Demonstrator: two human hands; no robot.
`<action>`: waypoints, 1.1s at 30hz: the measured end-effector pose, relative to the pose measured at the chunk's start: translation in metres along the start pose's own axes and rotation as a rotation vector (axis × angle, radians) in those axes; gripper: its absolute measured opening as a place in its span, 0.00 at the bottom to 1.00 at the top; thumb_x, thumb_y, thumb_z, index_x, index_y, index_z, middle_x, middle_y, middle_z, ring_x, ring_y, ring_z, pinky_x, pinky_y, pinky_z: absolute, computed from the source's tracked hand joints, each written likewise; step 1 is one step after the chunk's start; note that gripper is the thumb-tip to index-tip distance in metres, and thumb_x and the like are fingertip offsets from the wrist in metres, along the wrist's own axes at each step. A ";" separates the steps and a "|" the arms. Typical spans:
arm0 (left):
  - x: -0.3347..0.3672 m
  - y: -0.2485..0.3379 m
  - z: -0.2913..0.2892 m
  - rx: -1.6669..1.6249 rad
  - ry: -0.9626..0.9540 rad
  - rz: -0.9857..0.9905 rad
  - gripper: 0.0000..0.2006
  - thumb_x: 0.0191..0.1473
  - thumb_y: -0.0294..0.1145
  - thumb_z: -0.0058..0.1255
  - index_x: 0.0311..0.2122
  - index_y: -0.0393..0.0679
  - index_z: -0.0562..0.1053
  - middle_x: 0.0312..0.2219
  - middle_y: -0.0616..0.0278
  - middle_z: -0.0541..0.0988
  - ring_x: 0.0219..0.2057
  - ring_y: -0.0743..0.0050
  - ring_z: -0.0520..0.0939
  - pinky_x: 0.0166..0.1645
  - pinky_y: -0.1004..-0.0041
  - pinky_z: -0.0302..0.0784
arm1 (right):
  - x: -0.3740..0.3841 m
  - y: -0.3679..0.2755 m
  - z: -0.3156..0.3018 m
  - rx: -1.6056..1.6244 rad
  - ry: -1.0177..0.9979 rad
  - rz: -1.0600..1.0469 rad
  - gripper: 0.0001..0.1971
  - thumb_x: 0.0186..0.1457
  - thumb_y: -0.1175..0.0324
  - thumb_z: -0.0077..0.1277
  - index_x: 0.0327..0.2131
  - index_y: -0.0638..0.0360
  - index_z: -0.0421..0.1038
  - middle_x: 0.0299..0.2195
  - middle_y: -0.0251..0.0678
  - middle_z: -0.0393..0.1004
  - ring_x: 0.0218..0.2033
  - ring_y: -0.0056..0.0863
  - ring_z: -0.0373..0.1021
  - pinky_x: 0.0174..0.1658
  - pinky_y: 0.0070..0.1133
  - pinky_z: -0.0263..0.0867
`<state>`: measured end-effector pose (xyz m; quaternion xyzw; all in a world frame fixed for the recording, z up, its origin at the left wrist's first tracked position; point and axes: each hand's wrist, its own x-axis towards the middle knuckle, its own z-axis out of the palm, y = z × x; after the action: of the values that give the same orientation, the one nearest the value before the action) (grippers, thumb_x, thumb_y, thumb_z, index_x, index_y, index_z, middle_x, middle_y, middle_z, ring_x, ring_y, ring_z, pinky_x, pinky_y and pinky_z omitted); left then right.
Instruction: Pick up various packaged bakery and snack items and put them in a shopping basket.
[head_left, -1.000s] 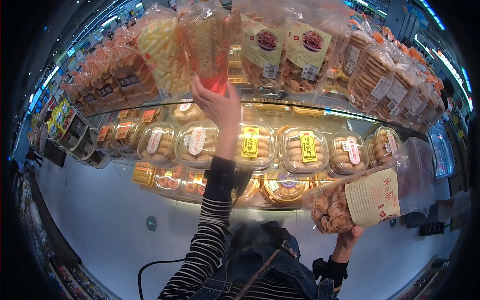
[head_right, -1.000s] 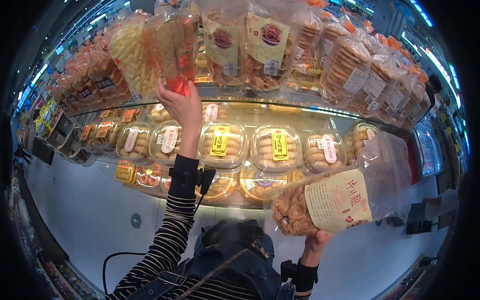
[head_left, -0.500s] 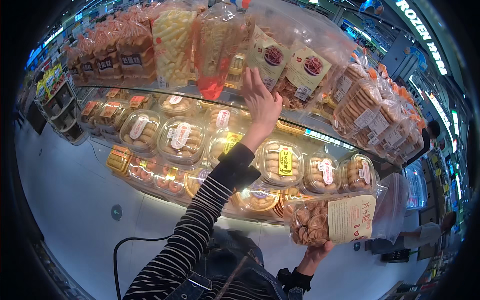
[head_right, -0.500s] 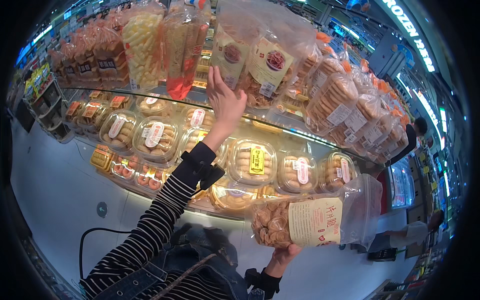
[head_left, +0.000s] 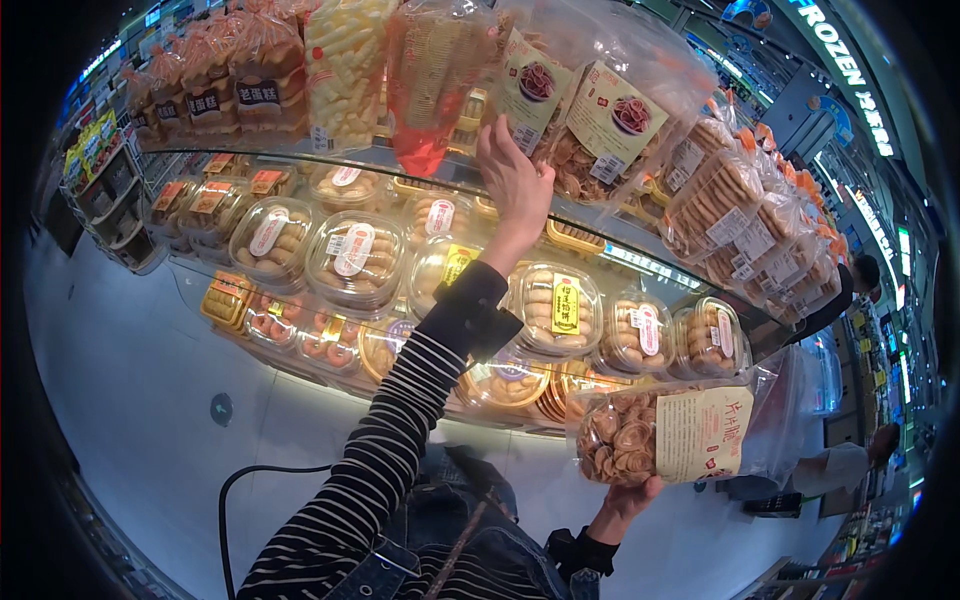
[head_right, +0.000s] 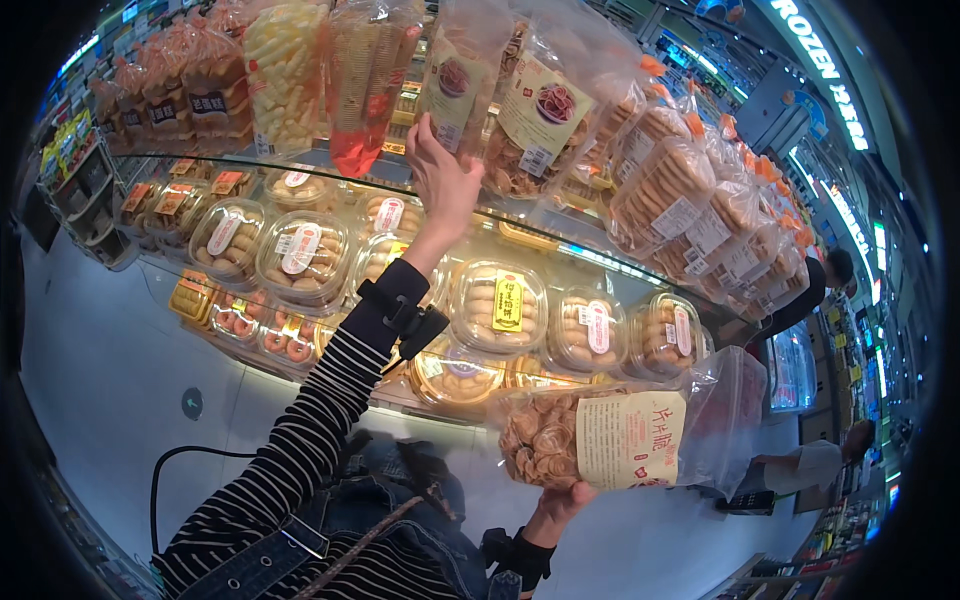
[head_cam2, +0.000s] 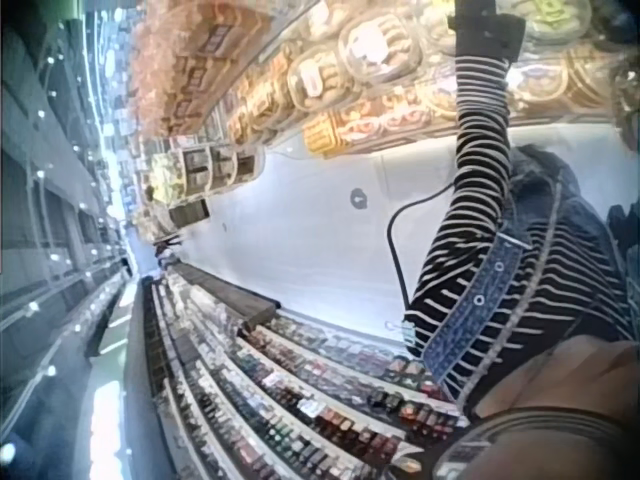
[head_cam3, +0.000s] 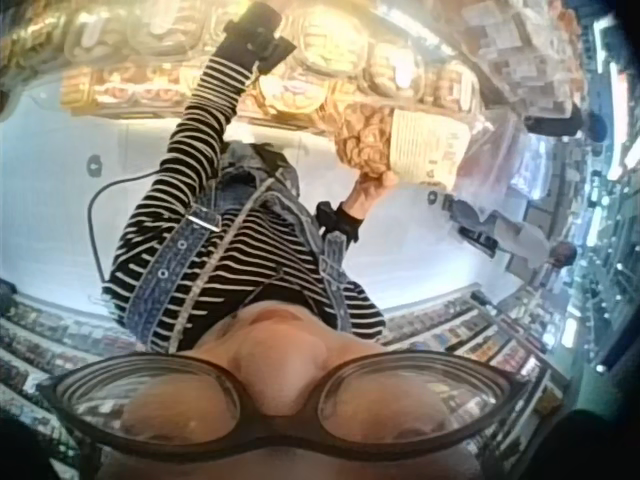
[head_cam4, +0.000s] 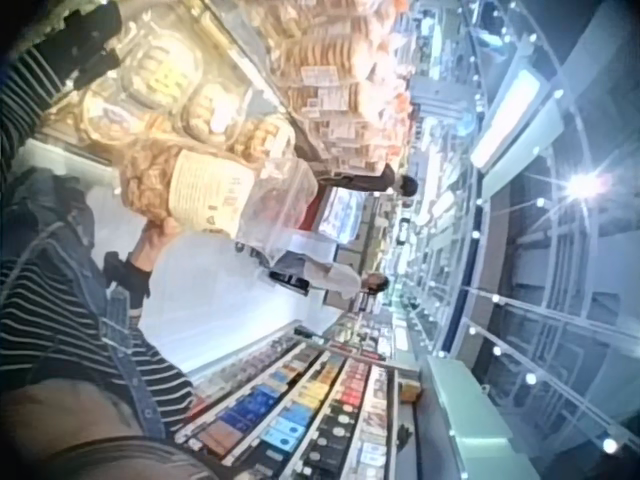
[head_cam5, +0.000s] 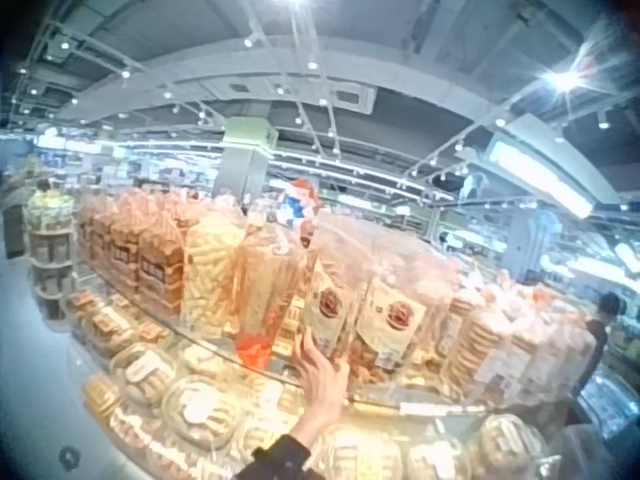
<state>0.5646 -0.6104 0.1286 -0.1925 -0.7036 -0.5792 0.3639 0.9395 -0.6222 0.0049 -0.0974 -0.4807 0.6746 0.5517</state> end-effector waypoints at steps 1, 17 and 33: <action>0.000 0.000 0.000 -0.011 -0.015 -0.014 0.38 0.32 0.25 0.51 0.50 0.41 0.44 0.45 0.45 0.51 0.47 0.45 0.55 0.49 0.56 0.54 | -0.001 -0.001 -0.001 0.001 0.004 -0.001 0.37 0.38 0.55 0.51 0.49 0.64 0.49 0.48 0.41 0.54 0.48 0.36 0.55 0.49 0.32 0.56; 0.004 -0.007 -0.006 0.047 -0.024 -0.027 0.37 0.35 0.25 0.50 0.50 0.38 0.44 0.46 0.44 0.50 0.48 0.45 0.54 0.49 0.57 0.53 | 0.001 -0.001 0.003 -0.036 0.011 -0.020 0.38 0.37 0.54 0.53 0.48 0.66 0.49 0.46 0.42 0.57 0.46 0.35 0.58 0.47 0.30 0.58; -0.040 0.061 0.030 -0.152 -0.115 0.180 0.48 0.28 0.33 0.60 0.51 0.37 0.40 0.49 0.44 0.47 0.50 0.48 0.51 0.52 0.59 0.47 | 0.008 -0.011 0.005 -0.023 0.189 -0.053 0.44 0.28 0.55 0.60 0.46 0.70 0.49 0.42 0.43 0.60 0.42 0.33 0.62 0.44 0.27 0.61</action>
<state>0.6240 -0.5601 0.1383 -0.3146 -0.6572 -0.5841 0.3578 0.9400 -0.6194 0.0191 -0.1541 -0.4368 0.6421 0.6109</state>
